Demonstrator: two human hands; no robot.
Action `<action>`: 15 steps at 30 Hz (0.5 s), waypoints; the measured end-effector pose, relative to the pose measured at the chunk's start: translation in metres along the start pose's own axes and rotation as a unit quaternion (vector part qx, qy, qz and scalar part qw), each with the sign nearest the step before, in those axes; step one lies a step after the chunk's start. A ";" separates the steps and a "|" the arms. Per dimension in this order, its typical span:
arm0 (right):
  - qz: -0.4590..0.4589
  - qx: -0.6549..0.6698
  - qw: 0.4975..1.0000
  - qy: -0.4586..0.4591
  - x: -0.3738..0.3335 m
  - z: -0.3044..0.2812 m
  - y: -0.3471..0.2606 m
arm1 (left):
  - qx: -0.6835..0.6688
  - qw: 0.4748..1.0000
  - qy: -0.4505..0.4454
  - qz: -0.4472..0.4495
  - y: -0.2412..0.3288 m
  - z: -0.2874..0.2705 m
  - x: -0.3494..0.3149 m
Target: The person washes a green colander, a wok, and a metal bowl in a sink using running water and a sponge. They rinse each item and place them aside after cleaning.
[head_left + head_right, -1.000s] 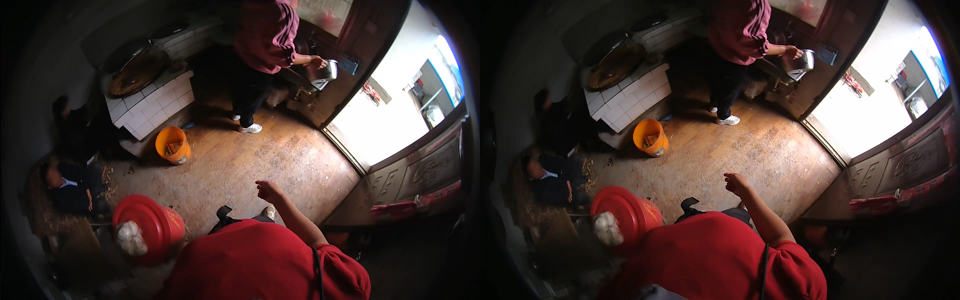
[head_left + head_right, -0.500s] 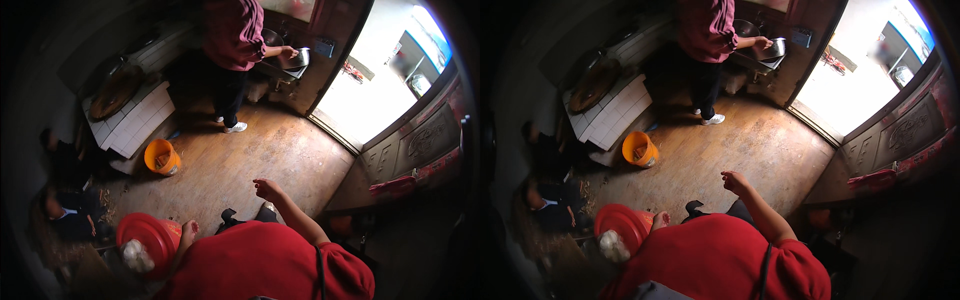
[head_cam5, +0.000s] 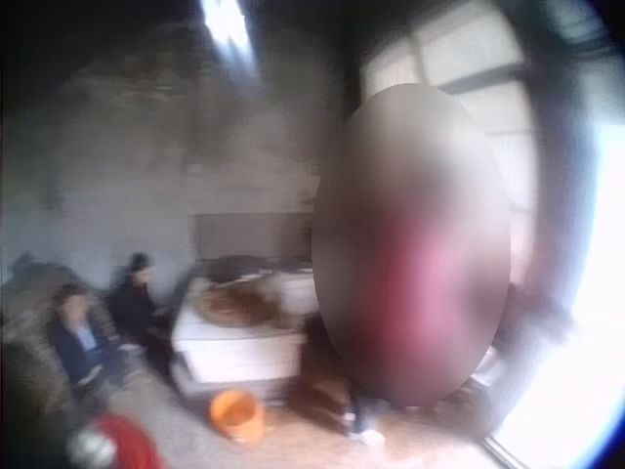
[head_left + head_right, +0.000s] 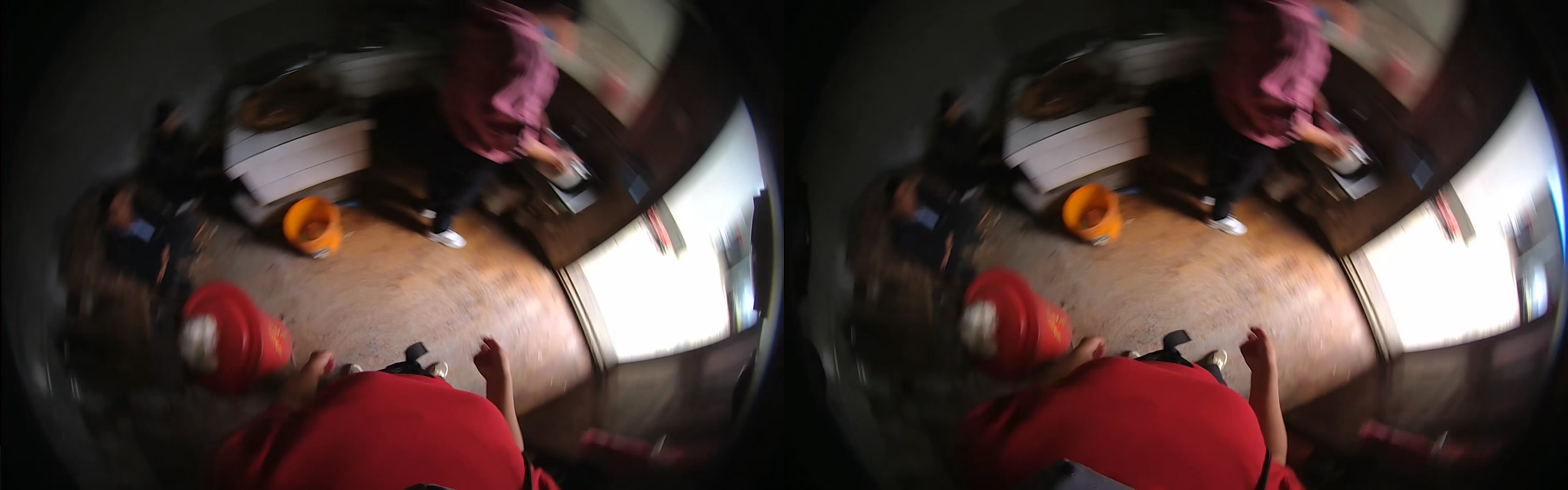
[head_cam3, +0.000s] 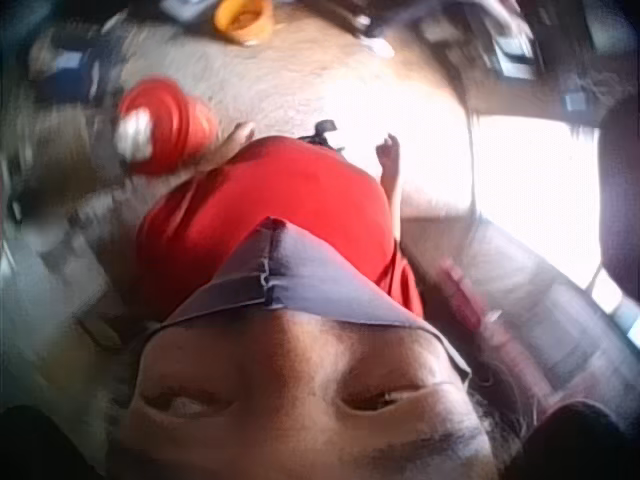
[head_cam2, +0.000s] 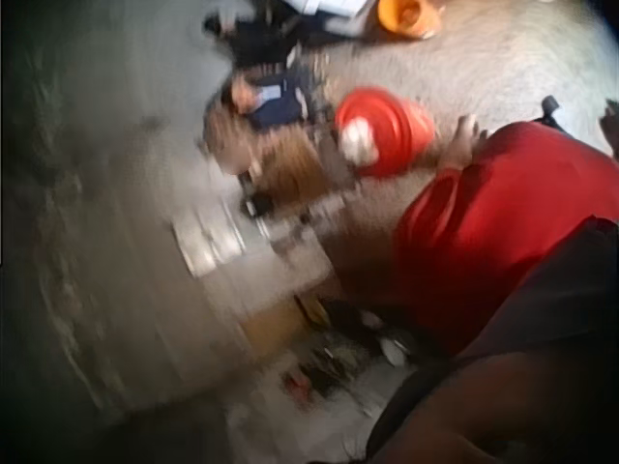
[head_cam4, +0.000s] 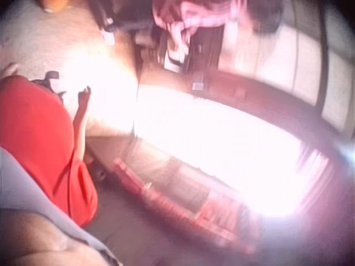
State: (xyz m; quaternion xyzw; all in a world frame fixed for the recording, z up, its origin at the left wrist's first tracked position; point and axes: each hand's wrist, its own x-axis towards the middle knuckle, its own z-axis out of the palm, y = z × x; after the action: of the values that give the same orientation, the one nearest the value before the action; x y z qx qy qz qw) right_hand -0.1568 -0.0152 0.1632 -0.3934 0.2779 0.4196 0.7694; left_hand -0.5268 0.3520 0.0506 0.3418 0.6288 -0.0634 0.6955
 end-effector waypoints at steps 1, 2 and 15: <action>0.026 -0.008 0.999 -0.025 0.020 -0.024 -0.015 | 0.081 0.996 0.007 0.039 -0.003 0.013 0.010; 0.038 -0.036 0.999 -0.012 0.023 -0.014 -0.028 | 0.090 0.993 -0.016 0.072 0.003 0.027 0.007; 0.072 -0.186 0.974 -0.105 0.042 0.134 -0.029 | -0.201 0.979 0.033 0.024 -0.073 0.041 0.003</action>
State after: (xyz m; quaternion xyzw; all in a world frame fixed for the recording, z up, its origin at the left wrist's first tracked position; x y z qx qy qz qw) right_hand -0.0980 0.1048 0.2141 -0.4626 0.1401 0.5573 0.6751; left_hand -0.5300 0.2748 0.0174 0.2119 0.6428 0.0923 0.7303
